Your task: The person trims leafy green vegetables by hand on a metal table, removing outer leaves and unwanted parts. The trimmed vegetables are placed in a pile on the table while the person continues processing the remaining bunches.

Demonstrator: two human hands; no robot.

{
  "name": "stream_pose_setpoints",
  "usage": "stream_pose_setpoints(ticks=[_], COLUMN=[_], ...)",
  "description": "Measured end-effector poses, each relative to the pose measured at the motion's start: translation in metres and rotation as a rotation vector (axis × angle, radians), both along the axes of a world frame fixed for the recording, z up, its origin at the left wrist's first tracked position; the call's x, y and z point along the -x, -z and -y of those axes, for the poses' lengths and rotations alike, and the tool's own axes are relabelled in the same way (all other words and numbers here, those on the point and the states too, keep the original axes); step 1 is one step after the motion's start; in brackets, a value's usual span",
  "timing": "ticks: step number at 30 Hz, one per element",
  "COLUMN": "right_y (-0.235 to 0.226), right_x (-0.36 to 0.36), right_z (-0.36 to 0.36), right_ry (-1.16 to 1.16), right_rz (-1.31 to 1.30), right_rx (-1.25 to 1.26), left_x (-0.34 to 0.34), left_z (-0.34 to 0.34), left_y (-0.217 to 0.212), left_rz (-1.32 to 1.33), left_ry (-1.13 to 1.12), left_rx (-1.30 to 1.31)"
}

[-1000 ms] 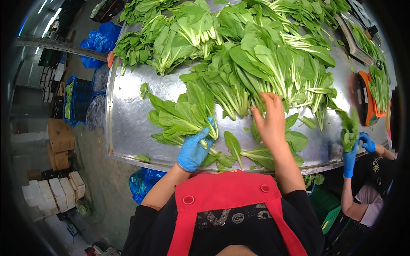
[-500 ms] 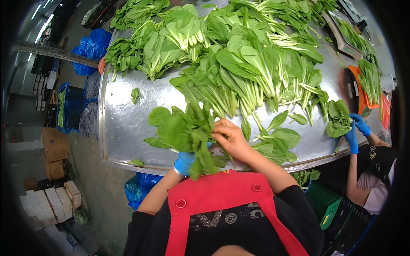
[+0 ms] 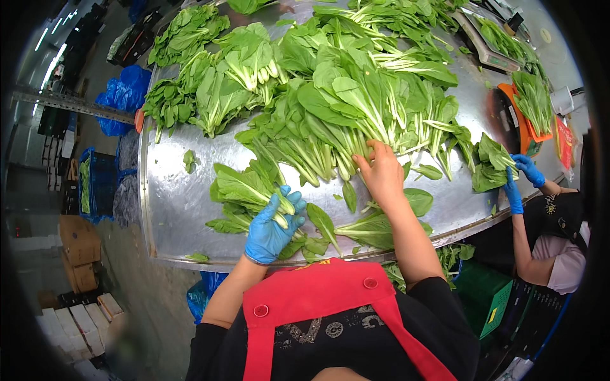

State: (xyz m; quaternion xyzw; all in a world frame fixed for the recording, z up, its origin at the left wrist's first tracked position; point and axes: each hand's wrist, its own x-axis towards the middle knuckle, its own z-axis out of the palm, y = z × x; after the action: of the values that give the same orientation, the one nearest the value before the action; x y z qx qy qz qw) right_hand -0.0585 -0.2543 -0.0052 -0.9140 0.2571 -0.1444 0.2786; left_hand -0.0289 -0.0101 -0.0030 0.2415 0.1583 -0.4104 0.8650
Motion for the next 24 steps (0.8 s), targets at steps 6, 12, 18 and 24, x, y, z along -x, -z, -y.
stream_pose_setpoints(ticks=[6,12,18,24], right_y=[0.006,-0.008,0.01,-0.01], right_x=[-0.005,-0.007,-0.015,-0.01], right_z=[0.012,0.027,0.055,0.053], right_ry=[0.091,0.121,0.063,0.173], right_rz=[0.127,0.159,0.212,0.255], right_rx=[-0.1,-0.073,-0.135,-0.978], left_x=[0.002,-0.002,-0.006,-0.013], left_z=[0.006,0.016,0.025,0.024], left_y=[0.002,-0.007,-0.003,-0.003], left_rz=[0.116,0.177,0.229,0.19], left_ry=[0.094,0.124,0.172,0.118], left_rx=[-0.006,-0.121,-0.031,-0.076])
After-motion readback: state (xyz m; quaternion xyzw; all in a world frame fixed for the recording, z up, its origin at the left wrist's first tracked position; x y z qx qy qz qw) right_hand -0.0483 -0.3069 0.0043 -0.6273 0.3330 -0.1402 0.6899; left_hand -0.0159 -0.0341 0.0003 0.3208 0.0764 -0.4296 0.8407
